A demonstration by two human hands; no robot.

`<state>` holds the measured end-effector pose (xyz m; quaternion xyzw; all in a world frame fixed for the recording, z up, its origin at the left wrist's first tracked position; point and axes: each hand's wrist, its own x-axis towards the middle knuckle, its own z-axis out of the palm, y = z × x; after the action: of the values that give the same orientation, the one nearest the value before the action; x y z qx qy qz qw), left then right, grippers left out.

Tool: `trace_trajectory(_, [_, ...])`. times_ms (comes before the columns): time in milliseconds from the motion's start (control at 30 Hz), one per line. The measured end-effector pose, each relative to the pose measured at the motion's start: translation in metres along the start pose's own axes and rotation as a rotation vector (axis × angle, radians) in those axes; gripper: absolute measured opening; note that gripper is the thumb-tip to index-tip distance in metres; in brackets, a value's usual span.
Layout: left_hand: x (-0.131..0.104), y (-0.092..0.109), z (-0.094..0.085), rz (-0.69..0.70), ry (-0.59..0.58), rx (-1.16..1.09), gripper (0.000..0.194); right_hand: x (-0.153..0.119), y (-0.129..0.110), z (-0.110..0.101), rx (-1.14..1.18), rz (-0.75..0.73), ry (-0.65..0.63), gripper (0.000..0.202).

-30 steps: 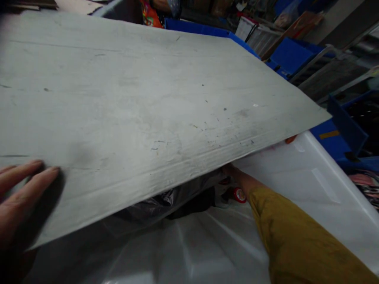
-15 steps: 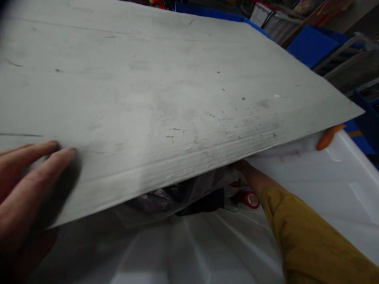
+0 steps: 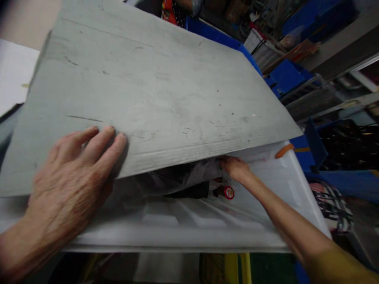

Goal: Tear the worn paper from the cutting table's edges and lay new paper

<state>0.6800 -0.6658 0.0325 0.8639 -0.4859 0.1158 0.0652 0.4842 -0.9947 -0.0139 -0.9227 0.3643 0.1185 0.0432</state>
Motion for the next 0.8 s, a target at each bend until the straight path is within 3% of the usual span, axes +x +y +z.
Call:
trace_trajectory(67, [-0.001, -0.001, 0.001, 0.015, 0.010, -0.026, 0.043, -0.054, -0.005, -0.012, 0.020, -0.053, -0.035, 0.031])
trace_trajectory(167, [-0.002, -0.002, 0.003, 0.045, 0.049, -0.035, 0.043, -0.132, -0.015, -0.014, 0.231, 0.007, 0.153, 0.046])
trace_trajectory(267, [-0.003, -0.004, 0.003, 0.064, 0.068, -0.013, 0.043, -0.169, -0.024, -0.002, 0.305, 0.090, 0.308, 0.049])
trace_trajectory(433, [-0.002, -0.008, -0.004, 0.128, 0.079, 0.042, 0.039, -0.153, -0.031, 0.010, 0.278, 0.288, 0.461, 0.055])
trace_trajectory(667, [0.001, -0.019, -0.016, 0.193, 0.130, 0.039, 0.032, -0.124, -0.033, 0.008, 0.293, 0.250, 0.517, 0.048])
trace_trajectory(800, [0.001, -0.021, -0.025, 0.201, 0.080, 0.086, 0.030, -0.114, -0.032, 0.008, 0.549, 0.186, 0.547, 0.043])
